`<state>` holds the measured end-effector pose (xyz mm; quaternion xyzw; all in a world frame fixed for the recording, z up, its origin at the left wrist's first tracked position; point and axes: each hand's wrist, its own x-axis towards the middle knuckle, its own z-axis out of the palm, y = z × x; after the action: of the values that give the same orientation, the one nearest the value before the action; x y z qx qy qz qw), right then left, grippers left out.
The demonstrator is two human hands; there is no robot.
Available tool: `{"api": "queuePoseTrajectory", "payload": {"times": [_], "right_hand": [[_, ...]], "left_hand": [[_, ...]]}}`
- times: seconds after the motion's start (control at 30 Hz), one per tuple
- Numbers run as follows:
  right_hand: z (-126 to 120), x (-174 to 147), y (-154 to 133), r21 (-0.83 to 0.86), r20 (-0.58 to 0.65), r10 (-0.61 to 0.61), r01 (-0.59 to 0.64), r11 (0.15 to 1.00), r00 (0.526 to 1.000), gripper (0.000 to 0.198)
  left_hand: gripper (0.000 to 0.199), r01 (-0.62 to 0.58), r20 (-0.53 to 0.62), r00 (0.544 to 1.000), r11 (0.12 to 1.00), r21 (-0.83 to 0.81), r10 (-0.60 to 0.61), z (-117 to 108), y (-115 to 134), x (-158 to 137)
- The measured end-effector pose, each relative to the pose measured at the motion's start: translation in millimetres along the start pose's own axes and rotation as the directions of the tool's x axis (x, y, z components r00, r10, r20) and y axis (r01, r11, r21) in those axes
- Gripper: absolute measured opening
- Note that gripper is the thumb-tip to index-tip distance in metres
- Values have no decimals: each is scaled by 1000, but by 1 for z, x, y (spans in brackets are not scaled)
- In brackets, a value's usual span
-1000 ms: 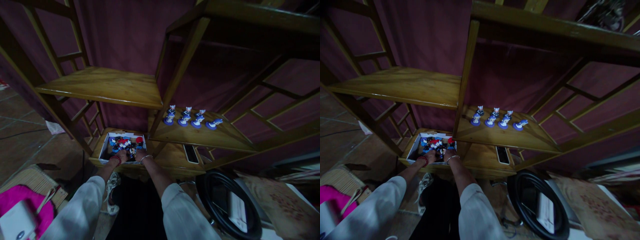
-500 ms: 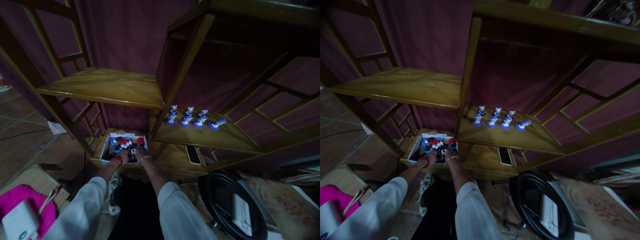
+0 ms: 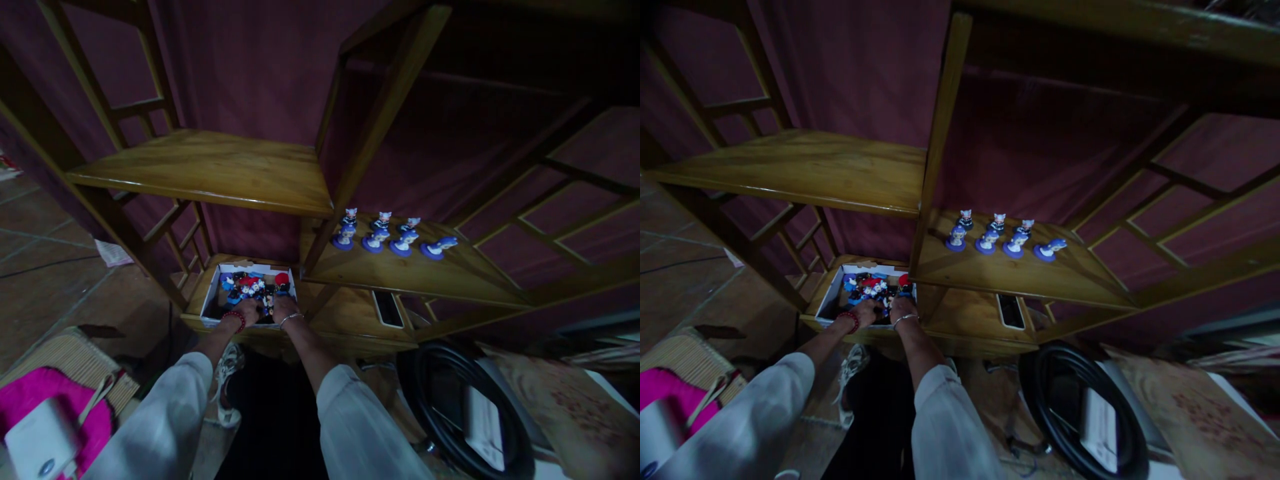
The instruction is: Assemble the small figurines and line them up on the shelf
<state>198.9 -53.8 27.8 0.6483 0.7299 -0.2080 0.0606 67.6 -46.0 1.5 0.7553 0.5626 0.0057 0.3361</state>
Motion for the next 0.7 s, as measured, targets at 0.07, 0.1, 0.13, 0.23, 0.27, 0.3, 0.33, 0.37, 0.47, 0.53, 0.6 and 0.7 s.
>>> {"api": "queuePoseTrajectory", "payload": {"times": [0.07,0.1,0.13,0.23,0.27,0.3,0.33,0.37,0.47,0.53,0.6,0.7], "right_hand": [[2,1,1,15,-15,6,-5,1000,1000,34],[3,1,2,24,-26,8,-7,1000,1000,34],[4,1,2,35,-38,10,-8,999,999,34],[6,1,3,72,-76,19,-14,997,997,35],[7,1,4,87,-87,20,-12,996,996,35],[7,2,5,102,-97,17,-8,995,995,36],[8,2,6,116,-106,13,-1,993,994,37],[9,3,7,130,-116,7,9,991,993,38],[12,7,10,167,-155,-11,37,985,988,41],[14,8,12,197,-190,-27,65,978,981,41],[15,9,13,228,-221,-49,101,969,974,38],[17,8,13,257,-247,-69,135,957,966,28]], "left_hand": [[33,7,-2,1000,1000,13,-6,1,-1,1],[33,9,-4,1000,1000,21,-9,1,-1,1],[33,11,-5,1000,1000,30,-11,1,0,1],[32,11,-1,1000,998,56,-11,0,2,0],[32,10,1,1000,998,63,-10,-1,2,-1],[31,7,3,1000,998,69,-7,-1,3,-1],[31,4,5,1000,997,72,-4,-2,3,-2],[31,0,7,1000,997,74,-1,-2,3,-2],[30,-16,17,1000,998,67,15,-2,4,-3],[30,-29,24,999,998,58,28,-3,4,-4],[30,-38,26,999,998,51,37,-4,4,-4],[30,-38,25,999,998,42,37,-5,5,-5]]}}
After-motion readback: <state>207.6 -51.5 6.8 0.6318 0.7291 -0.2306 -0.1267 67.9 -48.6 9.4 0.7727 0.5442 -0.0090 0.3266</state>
